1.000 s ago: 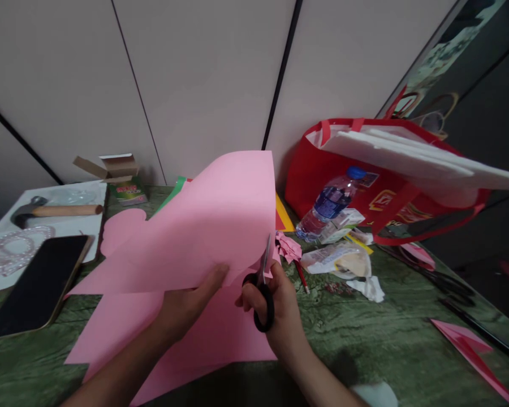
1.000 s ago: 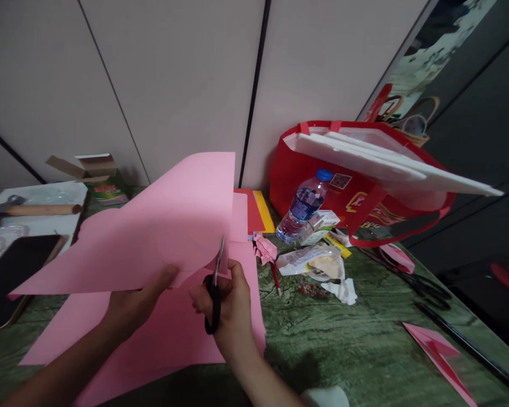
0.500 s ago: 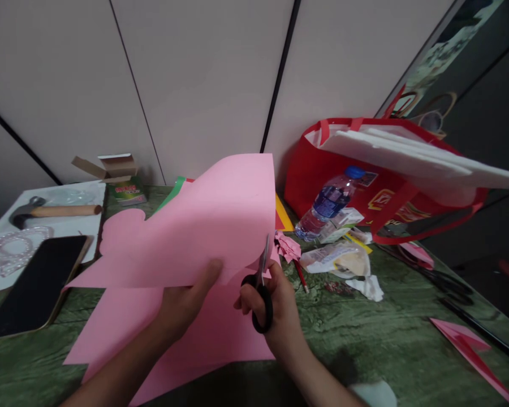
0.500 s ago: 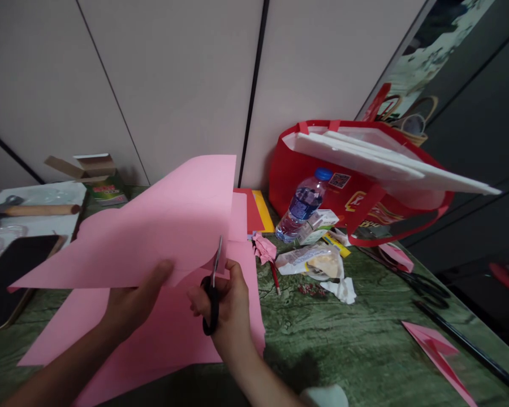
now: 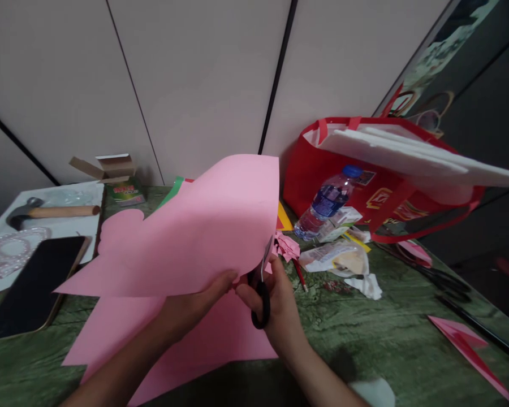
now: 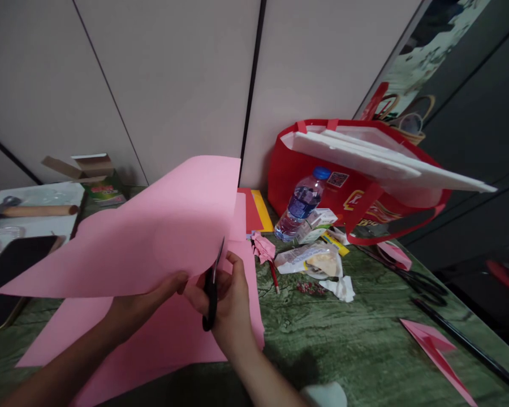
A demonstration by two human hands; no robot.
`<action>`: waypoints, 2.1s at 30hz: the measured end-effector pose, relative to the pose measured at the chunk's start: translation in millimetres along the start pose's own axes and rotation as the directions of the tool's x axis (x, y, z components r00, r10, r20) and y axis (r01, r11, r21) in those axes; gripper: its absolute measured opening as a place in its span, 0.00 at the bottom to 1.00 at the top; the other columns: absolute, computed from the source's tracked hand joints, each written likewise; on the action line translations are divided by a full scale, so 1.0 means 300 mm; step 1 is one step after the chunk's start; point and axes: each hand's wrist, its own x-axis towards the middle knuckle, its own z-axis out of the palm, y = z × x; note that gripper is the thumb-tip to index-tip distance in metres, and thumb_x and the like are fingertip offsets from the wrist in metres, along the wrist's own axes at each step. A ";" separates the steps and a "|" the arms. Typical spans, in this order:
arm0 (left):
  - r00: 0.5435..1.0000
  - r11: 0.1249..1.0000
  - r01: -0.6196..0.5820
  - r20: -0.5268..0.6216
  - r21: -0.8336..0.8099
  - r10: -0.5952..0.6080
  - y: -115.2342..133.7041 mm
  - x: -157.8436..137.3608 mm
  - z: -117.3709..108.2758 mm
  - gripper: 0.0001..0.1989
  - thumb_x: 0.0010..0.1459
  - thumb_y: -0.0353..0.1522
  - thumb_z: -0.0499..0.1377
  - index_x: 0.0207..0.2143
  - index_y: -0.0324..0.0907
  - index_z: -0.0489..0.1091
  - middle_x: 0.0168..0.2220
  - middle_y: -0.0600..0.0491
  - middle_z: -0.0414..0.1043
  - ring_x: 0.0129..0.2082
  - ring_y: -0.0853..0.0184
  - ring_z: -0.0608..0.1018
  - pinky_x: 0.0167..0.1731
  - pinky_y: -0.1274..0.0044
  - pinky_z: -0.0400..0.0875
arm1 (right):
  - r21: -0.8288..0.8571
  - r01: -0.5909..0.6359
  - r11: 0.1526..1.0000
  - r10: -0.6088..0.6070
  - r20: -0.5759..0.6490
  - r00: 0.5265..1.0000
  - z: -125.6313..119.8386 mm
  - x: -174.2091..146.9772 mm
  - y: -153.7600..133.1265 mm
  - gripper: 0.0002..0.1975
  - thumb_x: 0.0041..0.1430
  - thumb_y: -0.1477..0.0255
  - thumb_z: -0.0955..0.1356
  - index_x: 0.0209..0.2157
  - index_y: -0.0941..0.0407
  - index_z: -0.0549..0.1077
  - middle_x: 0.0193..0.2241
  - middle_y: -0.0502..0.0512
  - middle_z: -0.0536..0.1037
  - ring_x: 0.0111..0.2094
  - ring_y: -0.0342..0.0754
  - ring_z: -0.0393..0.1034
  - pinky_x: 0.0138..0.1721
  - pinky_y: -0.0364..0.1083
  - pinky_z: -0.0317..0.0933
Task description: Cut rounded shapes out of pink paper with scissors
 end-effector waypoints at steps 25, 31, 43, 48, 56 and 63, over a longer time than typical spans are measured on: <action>0.994 0.994 0.103 -0.046 -0.021 -0.104 0.024 -0.012 0.001 0.10 0.42 0.42 0.61 0.17 0.48 0.71 0.25 0.56 0.76 0.33 0.61 0.76 0.45 0.70 0.68 | 0.001 0.003 1.000 -0.003 -0.073 0.997 -0.009 0.007 0.036 0.33 0.34 0.71 0.75 0.42 0.52 0.57 0.19 0.42 0.68 0.21 0.42 0.62 0.20 0.40 0.58; 0.988 0.990 0.144 -0.047 -0.002 -0.144 0.023 -0.017 -0.001 0.10 0.42 0.44 0.61 0.22 0.49 0.74 0.30 0.55 0.78 0.37 0.59 0.77 0.45 0.70 0.69 | 0.004 0.006 1.000 -0.005 -0.121 0.993 -0.013 0.019 0.075 0.37 0.31 0.65 0.76 0.44 0.52 0.57 0.18 0.42 0.68 0.20 0.43 0.63 0.20 0.42 0.61; 0.992 0.995 0.103 0.066 0.016 -0.104 0.035 -0.020 -0.008 0.09 0.48 0.41 0.56 0.21 0.49 0.73 0.30 0.55 0.78 0.36 0.60 0.78 0.46 0.70 0.68 | -0.012 0.028 1.000 -0.028 -0.036 0.999 -0.018 0.009 0.063 0.34 0.36 0.66 0.75 0.45 0.51 0.57 0.18 0.42 0.66 0.20 0.42 0.61 0.19 0.41 0.60; 0.948 0.985 0.171 0.276 -0.020 -0.159 -0.003 0.005 -0.019 0.12 0.50 0.42 0.53 0.23 0.51 0.74 0.30 0.58 0.79 0.36 0.63 0.79 0.43 0.73 0.70 | -0.015 -0.020 1.000 0.020 -0.009 1.000 -0.014 0.006 0.045 0.34 0.36 0.70 0.75 0.44 0.51 0.57 0.19 0.41 0.68 0.21 0.42 0.63 0.22 0.42 0.61; 0.949 0.986 0.162 0.278 -0.027 -0.149 0.011 0.000 -0.019 0.13 0.48 0.43 0.53 0.22 0.50 0.74 0.28 0.57 0.79 0.36 0.62 0.79 0.42 0.72 0.72 | -0.016 0.049 0.999 -0.050 -0.066 0.997 -0.019 0.020 0.089 0.34 0.36 0.66 0.75 0.45 0.50 0.57 0.17 0.40 0.66 0.18 0.41 0.62 0.20 0.42 0.61; 0.986 0.987 0.161 -0.033 -0.002 -0.161 0.036 -0.028 -0.006 0.08 0.43 0.42 0.60 0.22 0.49 0.73 0.33 0.54 0.78 0.39 0.57 0.77 0.49 0.68 0.65 | -0.048 0.050 0.998 -0.052 -0.035 0.998 -0.019 0.008 0.068 0.31 0.37 0.68 0.74 0.43 0.51 0.58 0.17 0.40 0.66 0.17 0.40 0.60 0.21 0.42 0.60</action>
